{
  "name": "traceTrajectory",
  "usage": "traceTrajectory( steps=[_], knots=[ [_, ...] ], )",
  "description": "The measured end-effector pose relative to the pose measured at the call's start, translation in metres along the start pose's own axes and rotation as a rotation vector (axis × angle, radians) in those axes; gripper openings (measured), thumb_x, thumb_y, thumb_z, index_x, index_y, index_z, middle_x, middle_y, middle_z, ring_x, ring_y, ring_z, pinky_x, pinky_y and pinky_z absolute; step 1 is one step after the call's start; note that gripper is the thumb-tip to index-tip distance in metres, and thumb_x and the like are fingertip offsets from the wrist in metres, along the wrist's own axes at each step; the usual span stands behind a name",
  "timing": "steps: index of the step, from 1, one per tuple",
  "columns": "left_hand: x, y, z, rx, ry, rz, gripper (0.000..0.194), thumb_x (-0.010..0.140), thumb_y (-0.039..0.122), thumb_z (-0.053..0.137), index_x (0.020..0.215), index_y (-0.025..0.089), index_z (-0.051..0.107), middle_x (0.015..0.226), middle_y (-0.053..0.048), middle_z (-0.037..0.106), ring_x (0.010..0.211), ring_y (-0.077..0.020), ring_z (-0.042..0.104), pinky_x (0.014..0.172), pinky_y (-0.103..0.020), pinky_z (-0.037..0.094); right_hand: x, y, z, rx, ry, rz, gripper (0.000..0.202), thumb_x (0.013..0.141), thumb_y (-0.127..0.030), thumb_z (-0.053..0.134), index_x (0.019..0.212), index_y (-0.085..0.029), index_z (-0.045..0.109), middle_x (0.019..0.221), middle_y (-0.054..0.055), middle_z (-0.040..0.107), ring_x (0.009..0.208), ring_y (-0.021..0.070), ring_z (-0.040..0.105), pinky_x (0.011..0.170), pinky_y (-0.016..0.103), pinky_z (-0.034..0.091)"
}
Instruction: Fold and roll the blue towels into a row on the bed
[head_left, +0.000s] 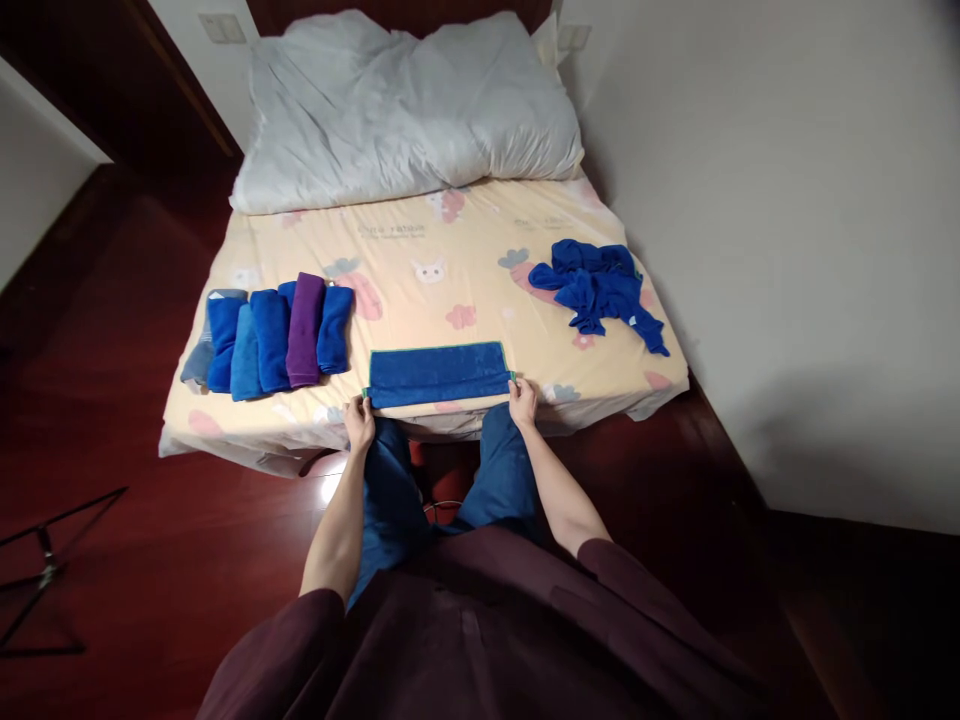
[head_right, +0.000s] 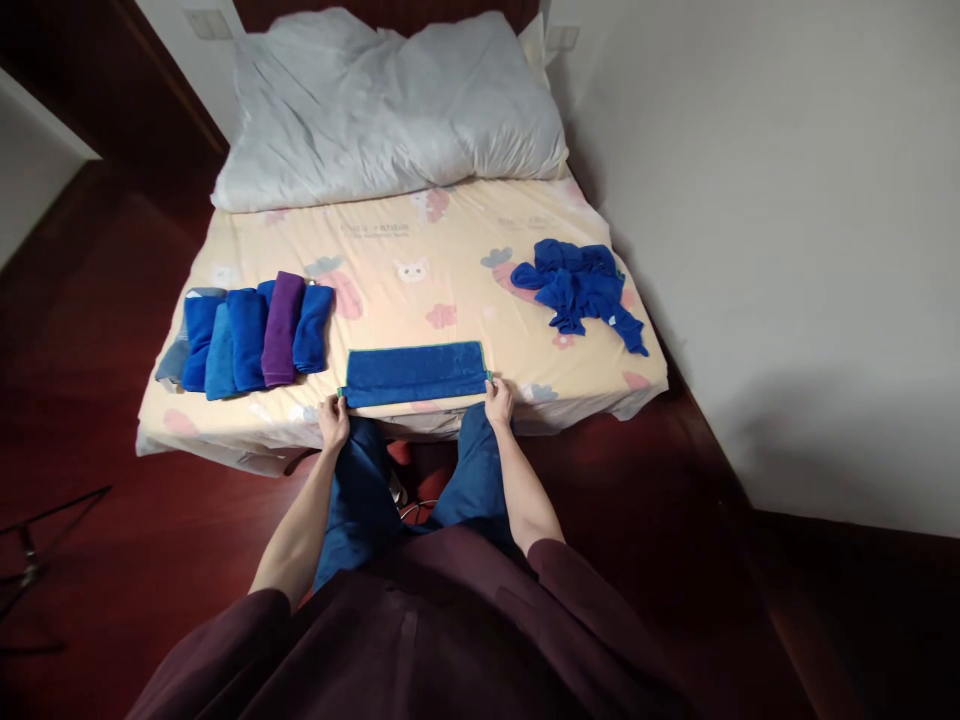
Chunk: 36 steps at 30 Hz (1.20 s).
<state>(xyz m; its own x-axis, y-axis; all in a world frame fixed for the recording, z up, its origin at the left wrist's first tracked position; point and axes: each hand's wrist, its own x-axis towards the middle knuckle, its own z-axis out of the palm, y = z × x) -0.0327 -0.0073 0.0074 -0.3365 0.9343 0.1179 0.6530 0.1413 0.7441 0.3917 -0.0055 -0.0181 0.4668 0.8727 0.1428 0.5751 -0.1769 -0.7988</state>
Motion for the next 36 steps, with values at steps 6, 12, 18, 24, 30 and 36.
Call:
traceTrajectory(
  steps=[6,12,18,24,30,36],
  knots=[
    [0.002,0.002,0.002,0.006,0.020,0.014,0.030,0.098,0.042,0.046,0.105,0.019,0.065,0.088,-0.012,0.064,0.104,-0.0308,0.056,0.096,-0.045,0.048,0.002,0.003,0.003,-0.066,0.003,0.011,0.041,0.096,-0.048,0.048,0.101,-0.016,0.073,0.101,0.017,0.075,0.093,0.0272,0.067,0.088,0.038,0.052],
    [0.000,0.007,0.001,0.000,0.014,0.018,0.032,0.098,0.042,0.046,0.108,0.019,0.065,0.093,-0.014,0.066,0.109,-0.0323,0.056,0.099,-0.047,0.048,0.001,-0.004,0.001,-0.101,0.004,0.026,0.033,0.094,-0.041,0.051,0.098,-0.017,0.073,0.097,0.015,0.075,0.091,0.0272,0.067,0.085,0.037,0.052],
    [-0.001,0.010,0.000,-0.015,0.022,0.000,0.031,0.098,0.041,0.047,0.112,0.019,0.064,0.092,-0.014,0.066,0.112,-0.0324,0.056,0.101,-0.049,0.048,-0.002,-0.015,-0.002,-0.141,0.019,0.025,0.026,0.093,-0.034,0.053,0.096,-0.017,0.072,0.096,0.016,0.072,0.098,0.0293,0.064,0.090,0.041,0.051],
    [-0.007,0.015,-0.004,0.075,0.079,0.156,0.043,0.099,0.038,0.046,0.135,0.017,0.057,0.130,-0.019,0.062,0.133,-0.0312,0.051,0.114,-0.050,0.038,-0.012,-0.028,-0.008,-0.220,0.095,-0.203,0.038,0.094,-0.024,0.049,0.127,-0.015,0.064,0.126,0.018,0.065,0.121,0.0299,0.055,0.108,0.047,0.043],
    [-0.010,0.023,-0.007,0.108,-0.183,0.395,0.047,0.095,0.032,0.051,0.141,0.022,0.056,0.153,-0.012,0.053,0.149,-0.0265,0.040,0.125,-0.050,0.025,-0.017,-0.033,-0.014,-0.236,-0.149,-0.448,0.035,0.091,-0.020,0.053,0.120,-0.022,0.072,0.133,0.009,0.069,0.127,0.0272,0.055,0.113,0.048,0.038],
    [-0.001,0.022,-0.003,0.164,-0.300,0.336,0.069,0.081,0.022,0.057,0.149,0.020,0.049,0.159,-0.011,0.046,0.152,-0.0269,0.035,0.127,-0.052,0.021,-0.014,-0.034,-0.016,-0.265,-0.262,-0.412,0.055,0.076,-0.009,0.055,0.128,-0.021,0.070,0.144,0.006,0.063,0.134,0.0282,0.050,0.115,0.050,0.036]
  ],
)
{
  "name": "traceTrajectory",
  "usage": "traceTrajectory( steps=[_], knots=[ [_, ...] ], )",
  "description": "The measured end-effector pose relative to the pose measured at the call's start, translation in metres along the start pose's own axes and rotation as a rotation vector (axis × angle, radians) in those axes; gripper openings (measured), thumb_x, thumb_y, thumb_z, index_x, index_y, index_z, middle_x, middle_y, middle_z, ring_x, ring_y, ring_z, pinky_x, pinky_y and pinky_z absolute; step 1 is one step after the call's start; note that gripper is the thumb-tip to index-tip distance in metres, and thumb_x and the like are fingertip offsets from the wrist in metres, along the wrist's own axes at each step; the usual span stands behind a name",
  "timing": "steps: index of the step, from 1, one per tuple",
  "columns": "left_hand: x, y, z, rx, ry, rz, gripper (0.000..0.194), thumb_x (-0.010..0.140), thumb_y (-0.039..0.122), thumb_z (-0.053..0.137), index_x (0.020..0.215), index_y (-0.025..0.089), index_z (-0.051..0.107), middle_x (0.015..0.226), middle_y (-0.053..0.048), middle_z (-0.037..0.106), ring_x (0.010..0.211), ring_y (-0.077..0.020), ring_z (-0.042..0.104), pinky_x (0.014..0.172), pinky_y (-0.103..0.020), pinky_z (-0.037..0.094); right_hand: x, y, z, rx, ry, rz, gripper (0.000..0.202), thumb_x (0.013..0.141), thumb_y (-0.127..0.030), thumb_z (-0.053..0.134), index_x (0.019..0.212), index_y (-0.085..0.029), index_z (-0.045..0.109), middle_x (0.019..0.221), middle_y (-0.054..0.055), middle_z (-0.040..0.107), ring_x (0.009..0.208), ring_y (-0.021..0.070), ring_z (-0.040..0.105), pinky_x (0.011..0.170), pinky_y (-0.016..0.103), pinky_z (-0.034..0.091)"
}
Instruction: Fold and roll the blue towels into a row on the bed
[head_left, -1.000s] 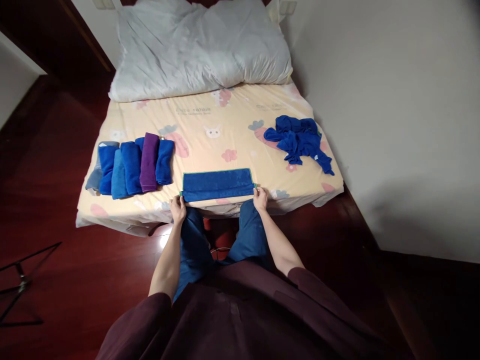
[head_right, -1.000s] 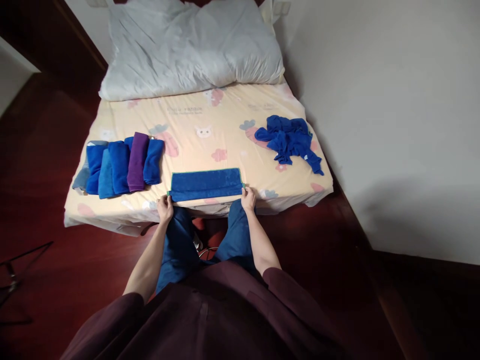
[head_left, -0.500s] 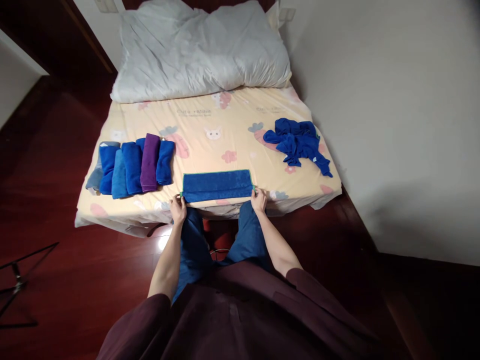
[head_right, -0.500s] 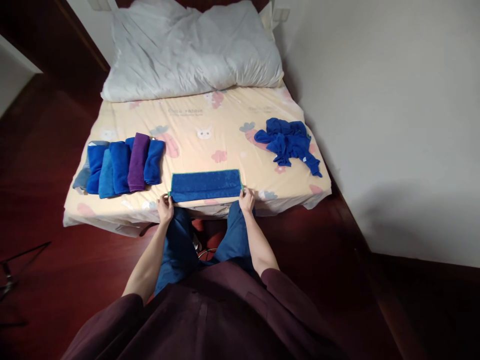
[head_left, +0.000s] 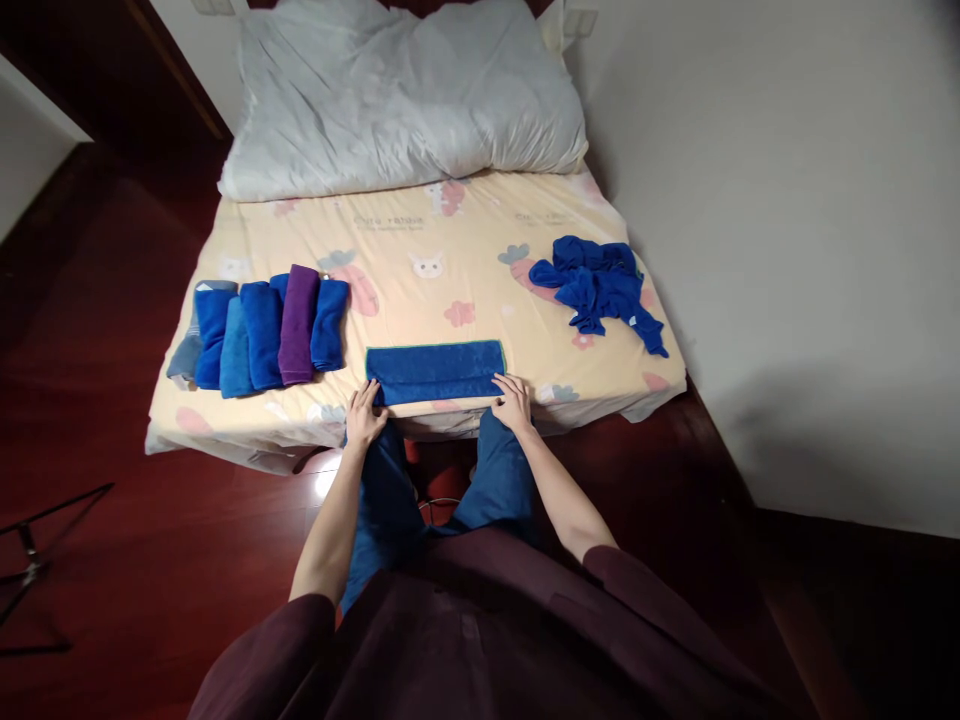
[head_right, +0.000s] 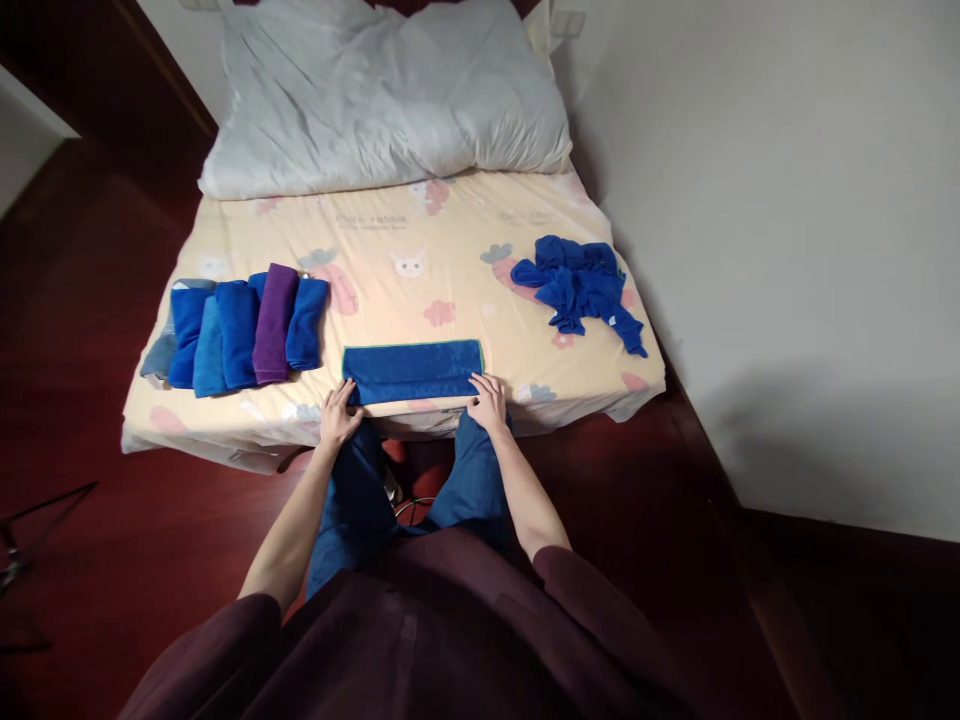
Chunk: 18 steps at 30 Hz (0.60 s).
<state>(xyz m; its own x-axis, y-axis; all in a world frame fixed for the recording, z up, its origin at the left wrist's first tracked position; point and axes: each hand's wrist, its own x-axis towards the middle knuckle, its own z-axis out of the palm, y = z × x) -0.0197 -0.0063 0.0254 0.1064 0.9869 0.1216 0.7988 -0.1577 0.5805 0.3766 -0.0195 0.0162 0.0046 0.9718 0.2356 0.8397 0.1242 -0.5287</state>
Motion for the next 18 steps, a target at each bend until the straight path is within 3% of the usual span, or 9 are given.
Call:
traceTrajectory(
  steps=[5,10,14,18],
  knots=[
    [0.006,-0.002,0.004,0.032,-0.001,0.023,0.074,0.076,0.015,0.056,0.150,0.019,0.049,0.159,-0.012,0.046,0.152,-0.0273,0.035,0.127,-0.052,0.019,0.007,0.005,0.007,-0.025,0.033,0.041,0.058,0.080,-0.008,0.051,0.134,-0.022,0.067,0.145,0.005,0.063,0.137,0.0278,0.048,0.115,0.052,0.035],
    [0.013,-0.006,-0.006,0.046,-0.019,0.046,0.059,0.082,0.011,0.046,0.138,0.017,0.061,0.148,-0.015,0.058,0.146,-0.0281,0.045,0.126,-0.053,0.021,0.007,0.009,0.009,-0.008,0.038,0.060,0.056,0.080,-0.004,0.048,0.129,-0.022,0.071,0.139,0.005,0.067,0.134,0.0278,0.049,0.114,0.052,0.037],
    [0.000,-0.016,-0.017,0.016,-0.043,0.087,0.054,0.084,0.010,0.042,0.132,0.021,0.066,0.142,-0.011,0.063,0.141,-0.0255,0.050,0.124,-0.051,0.027,-0.006,0.010,0.004,0.034,0.080,0.054,0.055,0.081,-0.003,0.047,0.127,-0.021,0.071,0.133,0.007,0.070,0.128,0.0274,0.054,0.111,0.050,0.040],
    [-0.011,-0.022,-0.019,-0.075,0.023,0.000,0.060,0.076,0.007,0.042,0.130,0.019,0.068,0.135,-0.012,0.067,0.132,-0.0250,0.056,0.118,-0.047,0.040,-0.010,0.012,0.000,0.105,0.096,0.062,0.054,0.079,-0.004,0.047,0.123,-0.021,0.071,0.123,0.008,0.073,0.123,0.0265,0.057,0.111,0.047,0.043]
  ],
)
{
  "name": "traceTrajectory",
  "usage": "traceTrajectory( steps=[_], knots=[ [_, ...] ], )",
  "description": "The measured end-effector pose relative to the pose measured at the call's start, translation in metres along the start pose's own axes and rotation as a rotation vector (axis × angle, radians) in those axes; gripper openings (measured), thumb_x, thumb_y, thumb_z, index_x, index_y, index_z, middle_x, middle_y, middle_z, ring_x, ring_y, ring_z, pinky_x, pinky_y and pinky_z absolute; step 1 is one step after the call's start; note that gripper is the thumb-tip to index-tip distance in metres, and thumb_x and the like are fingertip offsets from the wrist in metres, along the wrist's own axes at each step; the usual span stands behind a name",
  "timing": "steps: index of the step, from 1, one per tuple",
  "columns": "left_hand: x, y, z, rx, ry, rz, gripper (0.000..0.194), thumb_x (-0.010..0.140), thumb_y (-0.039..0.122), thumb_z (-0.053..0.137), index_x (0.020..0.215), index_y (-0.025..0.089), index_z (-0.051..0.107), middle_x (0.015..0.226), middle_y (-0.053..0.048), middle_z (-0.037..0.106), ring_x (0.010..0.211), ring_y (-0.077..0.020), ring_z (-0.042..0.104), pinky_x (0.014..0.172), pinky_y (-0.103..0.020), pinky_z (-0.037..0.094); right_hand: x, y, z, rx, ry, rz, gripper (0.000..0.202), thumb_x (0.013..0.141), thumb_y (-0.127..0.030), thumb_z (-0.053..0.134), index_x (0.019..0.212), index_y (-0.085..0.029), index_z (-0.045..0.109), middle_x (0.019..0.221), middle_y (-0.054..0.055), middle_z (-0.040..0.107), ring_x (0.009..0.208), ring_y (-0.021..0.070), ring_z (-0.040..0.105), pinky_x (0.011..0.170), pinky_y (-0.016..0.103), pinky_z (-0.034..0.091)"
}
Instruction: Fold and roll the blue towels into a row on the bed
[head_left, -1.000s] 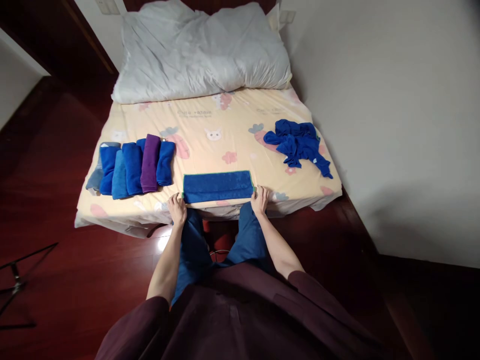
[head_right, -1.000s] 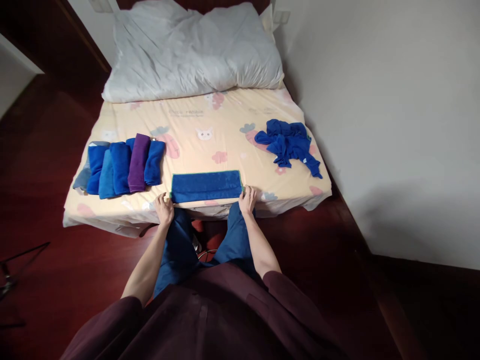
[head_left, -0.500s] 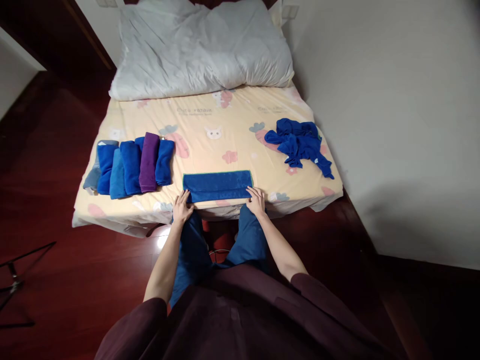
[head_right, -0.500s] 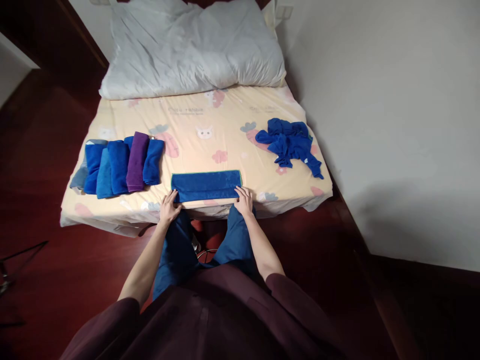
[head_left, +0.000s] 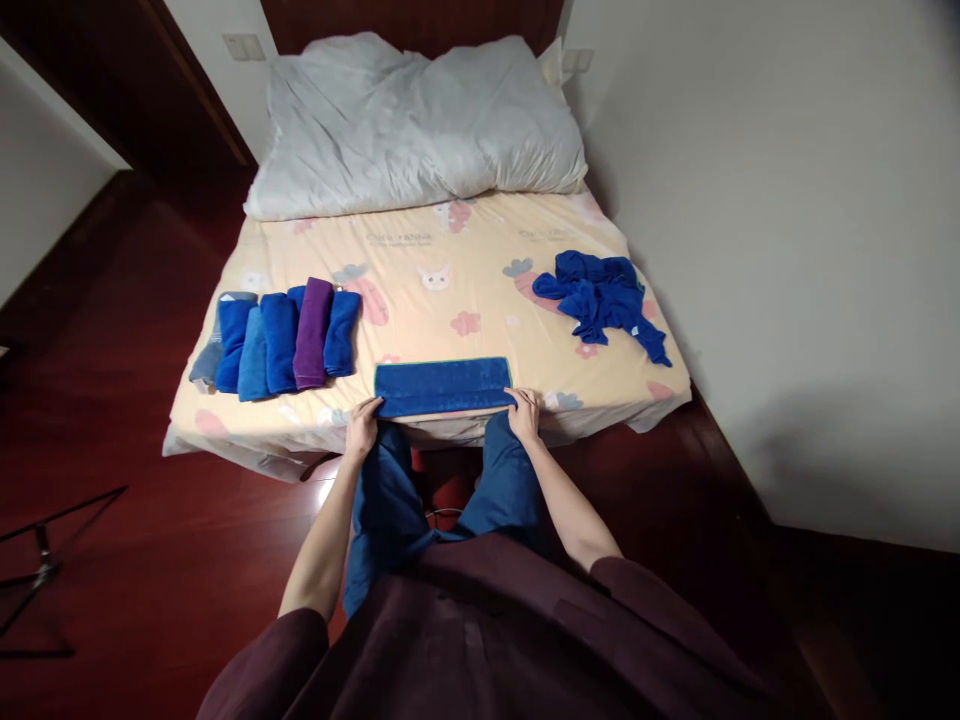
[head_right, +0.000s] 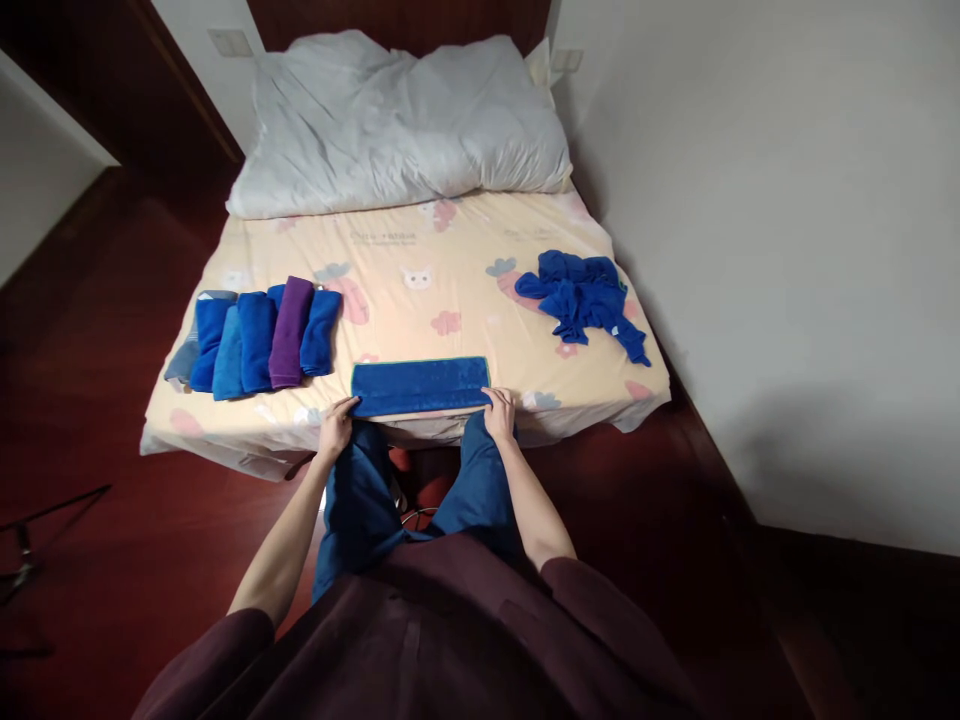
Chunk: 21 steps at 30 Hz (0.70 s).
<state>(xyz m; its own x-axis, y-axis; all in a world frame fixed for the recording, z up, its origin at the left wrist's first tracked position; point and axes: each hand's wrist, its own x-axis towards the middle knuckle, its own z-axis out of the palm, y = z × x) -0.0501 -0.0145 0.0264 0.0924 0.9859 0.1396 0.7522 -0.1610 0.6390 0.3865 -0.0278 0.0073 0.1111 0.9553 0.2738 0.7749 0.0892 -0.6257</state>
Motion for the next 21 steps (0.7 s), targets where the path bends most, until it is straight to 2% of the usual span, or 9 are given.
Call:
traceTrajectory(
  steps=[5,9,13,21],
  knots=[
    [0.008,-0.001,0.000,-0.085,-0.019,-0.010,0.057,0.070,0.008,0.044,0.118,0.019,0.072,0.124,-0.011,0.071,0.124,-0.0276,0.057,0.112,-0.048,0.045,0.009,0.007,0.003,0.139,0.032,0.013,0.047,0.081,-0.008,0.046,0.120,-0.020,0.070,0.119,0.009,0.073,0.123,0.0252,0.058,0.111,0.043,0.045],
    [0.013,-0.005,0.002,-0.055,0.086,-0.152,0.037,0.082,0.019,0.047,0.109,0.018,0.071,0.103,-0.014,0.072,0.110,-0.0310,0.059,0.101,-0.048,0.050,0.011,0.014,0.006,0.135,0.101,0.159,0.025,0.090,-0.027,0.052,0.105,-0.019,0.071,0.105,0.013,0.071,0.107,0.0279,0.062,0.099,0.043,0.051],
    [0.013,-0.011,0.005,-0.012,0.099,-0.231,0.022,0.089,0.031,0.050,0.098,0.020,0.067,0.081,-0.012,0.065,0.100,-0.0329,0.058,0.095,-0.049,0.050,0.011,0.019,0.008,0.108,0.109,0.234,0.026,0.094,-0.042,0.053,0.087,-0.021,0.067,0.086,0.010,0.066,0.092,0.0265,0.061,0.089,0.039,0.052],
    [0.020,-0.012,0.008,-0.076,0.143,-0.323,0.021,0.091,0.039,0.055,0.102,0.022,0.063,0.093,-0.012,0.068,0.107,-0.0329,0.061,0.100,-0.051,0.047,0.013,0.023,0.013,0.093,0.096,0.301,0.028,0.093,-0.047,0.054,0.087,-0.021,0.064,0.089,0.010,0.066,0.089,0.0261,0.063,0.088,0.039,0.052]
  ],
)
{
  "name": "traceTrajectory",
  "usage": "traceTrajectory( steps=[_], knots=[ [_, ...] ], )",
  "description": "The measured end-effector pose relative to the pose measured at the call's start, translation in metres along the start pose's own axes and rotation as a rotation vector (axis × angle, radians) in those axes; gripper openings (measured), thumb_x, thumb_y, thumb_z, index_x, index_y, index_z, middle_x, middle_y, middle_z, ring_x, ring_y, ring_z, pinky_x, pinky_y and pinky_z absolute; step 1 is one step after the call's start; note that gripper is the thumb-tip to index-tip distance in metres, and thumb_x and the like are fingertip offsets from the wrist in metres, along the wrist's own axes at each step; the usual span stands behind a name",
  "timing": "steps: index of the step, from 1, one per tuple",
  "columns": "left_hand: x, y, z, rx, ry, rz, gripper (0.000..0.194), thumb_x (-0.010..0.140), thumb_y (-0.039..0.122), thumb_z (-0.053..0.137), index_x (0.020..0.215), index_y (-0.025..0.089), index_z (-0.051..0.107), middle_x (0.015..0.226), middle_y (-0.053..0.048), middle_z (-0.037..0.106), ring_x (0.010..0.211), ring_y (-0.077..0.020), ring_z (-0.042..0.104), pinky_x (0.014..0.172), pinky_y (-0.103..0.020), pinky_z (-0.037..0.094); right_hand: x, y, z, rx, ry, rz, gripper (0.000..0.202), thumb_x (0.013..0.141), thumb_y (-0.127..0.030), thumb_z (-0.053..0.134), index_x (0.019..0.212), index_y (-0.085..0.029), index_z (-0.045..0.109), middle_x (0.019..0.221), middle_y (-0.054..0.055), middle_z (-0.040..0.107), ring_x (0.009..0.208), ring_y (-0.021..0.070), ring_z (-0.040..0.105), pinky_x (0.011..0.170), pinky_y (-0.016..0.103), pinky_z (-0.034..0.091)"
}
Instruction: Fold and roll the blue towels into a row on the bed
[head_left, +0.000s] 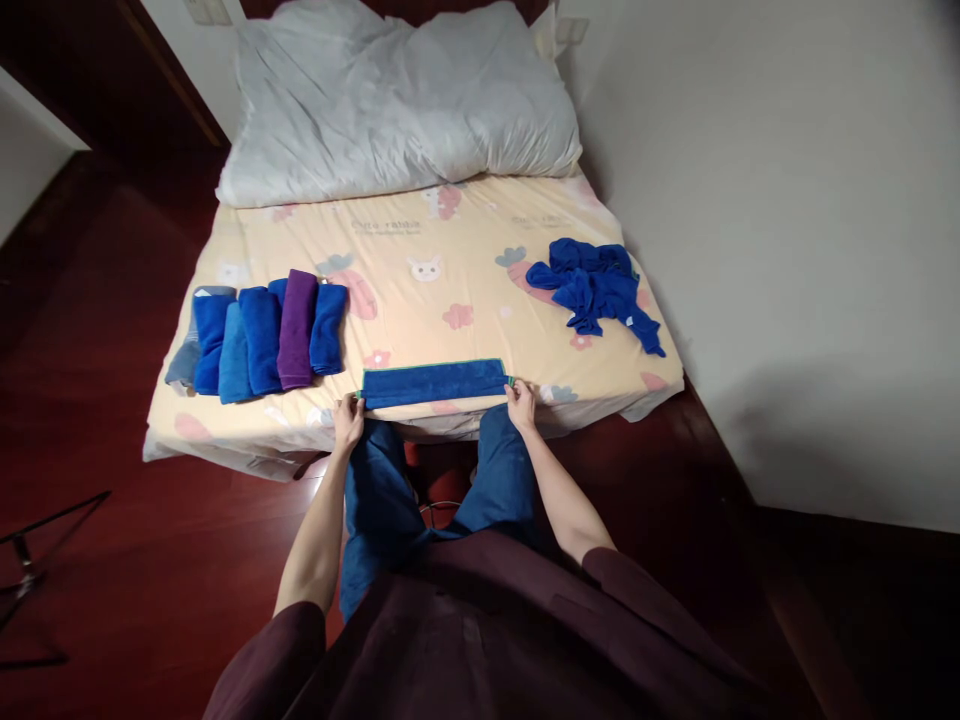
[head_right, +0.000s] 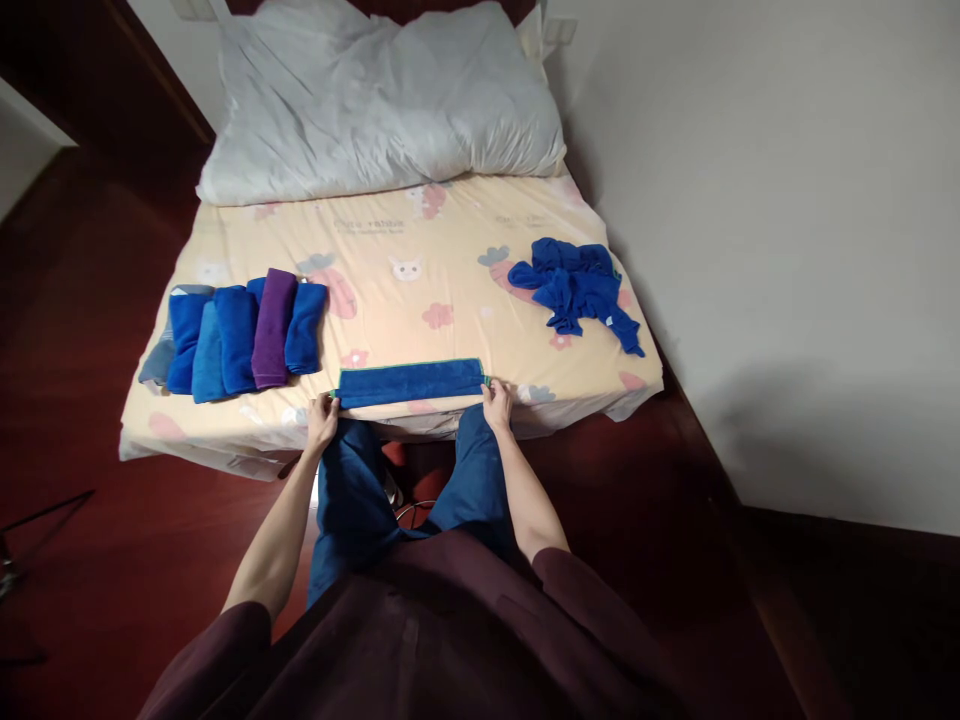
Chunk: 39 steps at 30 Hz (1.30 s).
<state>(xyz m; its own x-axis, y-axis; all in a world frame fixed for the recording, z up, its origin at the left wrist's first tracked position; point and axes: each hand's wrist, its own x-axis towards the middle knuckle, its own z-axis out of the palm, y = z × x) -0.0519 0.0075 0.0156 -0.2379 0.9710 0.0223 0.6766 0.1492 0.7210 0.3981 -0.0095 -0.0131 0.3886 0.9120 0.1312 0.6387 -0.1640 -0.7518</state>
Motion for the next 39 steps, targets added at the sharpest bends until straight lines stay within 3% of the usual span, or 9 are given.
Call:
traceTrajectory(
  steps=[7,12,16,19,23,26,29,34,39],
  knots=[
    [0.001,0.003,-0.001,-0.002,-0.019,-0.020,0.023,0.091,0.037,0.055,0.108,0.022,0.062,0.097,-0.013,0.071,0.113,-0.0327,0.060,0.103,-0.051,0.046,0.000,-0.003,0.002,0.006,0.055,0.019,0.031,0.091,-0.050,0.055,0.096,-0.021,0.065,0.093,0.012,0.073,0.096,0.0278,0.066,0.092,0.042,0.053],
    [0.005,0.014,-0.003,0.054,-0.053,-0.022,0.033,0.092,0.034,0.054,0.121,0.018,0.058,0.097,-0.014,0.071,0.110,-0.0340,0.062,0.101,-0.052,0.046,-0.003,-0.012,0.000,0.055,0.033,0.096,0.031,0.090,-0.046,0.057,0.106,-0.020,0.060,0.090,0.010,0.074,0.085,0.0263,0.069,0.084,0.039,0.055],
    [0.004,0.032,-0.015,0.223,-0.038,0.162,0.042,0.092,0.031,0.055,0.131,0.016,0.058,0.123,-0.022,0.066,0.125,-0.0396,0.054,0.108,-0.058,0.039,-0.010,-0.018,-0.013,-0.069,0.080,-0.107,0.031,0.091,-0.037,0.054,0.115,-0.020,0.063,0.112,0.014,0.072,0.110,0.0293,0.064,0.100,0.045,0.050],
    [0.000,0.038,-0.024,0.254,-0.090,0.382,0.049,0.093,0.031,0.055,0.140,0.020,0.056,0.149,-0.019,0.052,0.140,-0.0360,0.045,0.117,-0.053,0.033,-0.013,-0.020,-0.024,-0.153,-0.035,-0.366,0.039,0.092,-0.029,0.053,0.129,-0.021,0.064,0.139,0.013,0.064,0.131,0.0290,0.054,0.114,0.049,0.040],
    [0.001,0.034,-0.019,0.288,-0.317,0.554,0.055,0.087,0.022,0.055,0.143,0.020,0.057,0.155,-0.015,0.050,0.146,-0.0313,0.044,0.123,-0.049,0.029,-0.006,-0.023,-0.026,-0.237,-0.281,-0.551,0.046,0.090,-0.024,0.056,0.136,-0.023,0.064,0.149,0.009,0.058,0.140,0.0300,0.048,0.118,0.052,0.035],
    [0.005,0.031,-0.008,0.390,-0.341,0.549,0.065,0.081,0.012,0.049,0.147,0.013,0.054,0.156,-0.017,0.048,0.148,-0.0310,0.042,0.125,-0.049,0.026,0.006,-0.030,-0.020,-0.344,-0.332,-0.553,0.054,0.088,-0.015,0.052,0.141,-0.020,0.061,0.151,0.009,0.056,0.138,0.0307,0.050,0.114,0.052,0.038],
    [0.011,0.033,-0.003,0.507,-0.353,0.553,0.066,0.085,0.007,0.040,0.150,0.008,0.049,0.158,-0.018,0.046,0.150,-0.0297,0.040,0.126,-0.049,0.025,0.019,-0.039,-0.019,-0.482,-0.394,-0.537,0.058,0.087,-0.008,0.047,0.143,-0.017,0.060,0.152,0.010,0.055,0.133,0.0328,0.052,0.109,0.052,0.040],
    [0.012,0.026,-0.017,0.551,-0.433,0.603,0.063,0.086,0.005,0.038,0.148,0.012,0.051,0.153,-0.016,0.052,0.146,-0.0274,0.045,0.124,-0.049,0.031,0.021,-0.039,-0.037,-0.529,-0.498,-0.569,0.053,0.090,-0.006,0.043,0.138,-0.017,0.066,0.145,0.010,0.062,0.126,0.0337,0.054,0.106,0.051,0.040],
    [0.008,0.011,-0.031,0.329,-0.507,0.571,0.061,0.079,0.009,0.043,0.136,0.016,0.063,0.141,-0.014,0.063,0.134,-0.0265,0.058,0.118,-0.046,0.041,0.011,-0.020,-0.052,-0.320,-0.480,-0.526,0.053,0.087,-0.007,0.049,0.133,-0.026,0.068,0.131,0.005,0.071,0.122,0.0286,0.056,0.108,0.048,0.040]
  ],
)
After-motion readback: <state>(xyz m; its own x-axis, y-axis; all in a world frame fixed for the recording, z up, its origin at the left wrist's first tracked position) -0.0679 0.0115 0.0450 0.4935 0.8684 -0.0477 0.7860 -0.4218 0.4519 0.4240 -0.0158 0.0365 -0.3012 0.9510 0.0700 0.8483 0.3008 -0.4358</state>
